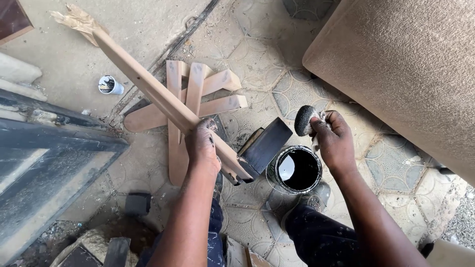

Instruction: Painting wooden furniture legs with black paint using a sponge applicator.

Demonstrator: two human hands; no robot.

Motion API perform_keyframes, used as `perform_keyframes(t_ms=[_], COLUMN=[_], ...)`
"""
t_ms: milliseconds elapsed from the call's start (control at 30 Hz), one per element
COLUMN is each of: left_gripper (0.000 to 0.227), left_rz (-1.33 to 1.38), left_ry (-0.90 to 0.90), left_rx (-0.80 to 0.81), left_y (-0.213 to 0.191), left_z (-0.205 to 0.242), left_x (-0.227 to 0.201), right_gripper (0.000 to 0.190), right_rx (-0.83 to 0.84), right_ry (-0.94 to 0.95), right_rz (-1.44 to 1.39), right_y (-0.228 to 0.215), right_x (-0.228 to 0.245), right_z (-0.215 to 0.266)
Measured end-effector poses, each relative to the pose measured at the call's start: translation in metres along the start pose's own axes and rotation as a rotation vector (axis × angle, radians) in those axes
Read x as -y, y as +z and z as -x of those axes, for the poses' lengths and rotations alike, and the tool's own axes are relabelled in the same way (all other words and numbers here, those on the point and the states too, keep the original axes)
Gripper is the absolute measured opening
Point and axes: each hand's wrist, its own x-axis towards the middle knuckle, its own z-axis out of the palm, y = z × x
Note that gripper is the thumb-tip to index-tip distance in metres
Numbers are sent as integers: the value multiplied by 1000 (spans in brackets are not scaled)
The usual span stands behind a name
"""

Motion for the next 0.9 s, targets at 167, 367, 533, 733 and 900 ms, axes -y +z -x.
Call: perform_keyframes(t_ms=[167,367,533,733,900], left_gripper=[40,38,47,45,61], left_rz=[-15,-32,-80,-172,-292], left_ry=[32,-4,-16,47,68], left_rx=[-8,59,103,127,157], left_y=[-5,1,2,5,9], left_z=[12,21,24,29,24], left_x=[-9,3,9,16,36], right_gripper=[7,14,11,16,27], right_rx=[63,145,136,177,283], right_ry=[75,91,129,261,338], right_rz=[65,113,192,438,761], right_y=[-4,-1,0,-12,-24], right_x=[-13,-18,-20,-38,-80], right_z=[-5,-3,-3,-14,-16])
